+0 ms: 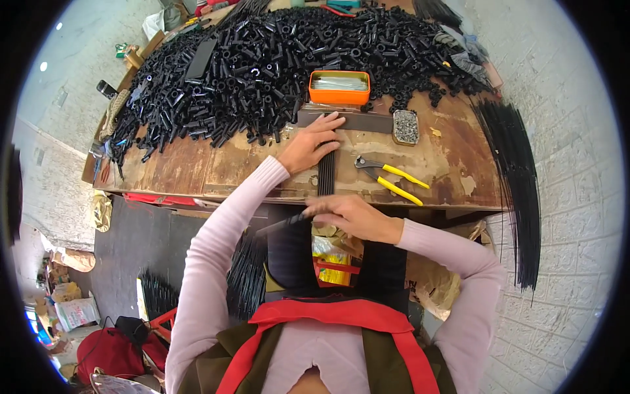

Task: Assembling black plastic or rubber components and trimming them with clippers at a factory workbench.

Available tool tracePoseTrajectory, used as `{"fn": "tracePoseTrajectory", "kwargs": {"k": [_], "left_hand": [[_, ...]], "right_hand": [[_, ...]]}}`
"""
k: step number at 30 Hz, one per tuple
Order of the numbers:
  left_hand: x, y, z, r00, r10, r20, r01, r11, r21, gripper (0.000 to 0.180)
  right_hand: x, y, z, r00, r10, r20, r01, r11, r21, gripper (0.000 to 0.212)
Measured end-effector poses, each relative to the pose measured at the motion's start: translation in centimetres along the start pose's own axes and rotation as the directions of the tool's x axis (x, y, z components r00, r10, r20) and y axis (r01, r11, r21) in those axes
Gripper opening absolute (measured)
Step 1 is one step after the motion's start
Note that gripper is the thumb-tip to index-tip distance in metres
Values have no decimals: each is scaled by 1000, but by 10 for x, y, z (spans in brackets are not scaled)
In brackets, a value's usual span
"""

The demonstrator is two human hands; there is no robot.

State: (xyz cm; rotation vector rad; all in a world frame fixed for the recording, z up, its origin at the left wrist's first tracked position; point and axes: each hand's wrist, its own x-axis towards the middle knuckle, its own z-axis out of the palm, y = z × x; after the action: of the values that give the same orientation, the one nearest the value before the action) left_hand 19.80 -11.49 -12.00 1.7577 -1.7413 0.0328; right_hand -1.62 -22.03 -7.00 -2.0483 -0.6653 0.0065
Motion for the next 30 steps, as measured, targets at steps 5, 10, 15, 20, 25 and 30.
{"fn": "tracePoseTrajectory", "kwargs": {"k": [5,10,15,20,25,30], "left_hand": [[17,32,4,946,-302,-116,238,892,-384,33],[-2,49,22,891,-446,84,334,519,-787,63],[-34,216,-35,954,-238,182,260,360,-896,33],[-49,226,-25,906,-424,-13,225,507,-832,21],[-40,210,-74,818,-398,-415,457,888,49,11],[6,238,-111,836,302,-458,288,470,835,34]], "right_hand": [[12,-74,-50,885,449,-120,-435,891,129,32],[57,-153,-130,960,89,-267,-59,991,121,26],[61,-204,-150,904,333,-270,-273,933,235,37],[57,-177,-150,653,-623,-432,300,736,-607,43],[23,-177,-81,869,-494,-14,-51,-63,-997,54],[41,-128,-88,878,-435,-198,24,455,-890,27]]}}
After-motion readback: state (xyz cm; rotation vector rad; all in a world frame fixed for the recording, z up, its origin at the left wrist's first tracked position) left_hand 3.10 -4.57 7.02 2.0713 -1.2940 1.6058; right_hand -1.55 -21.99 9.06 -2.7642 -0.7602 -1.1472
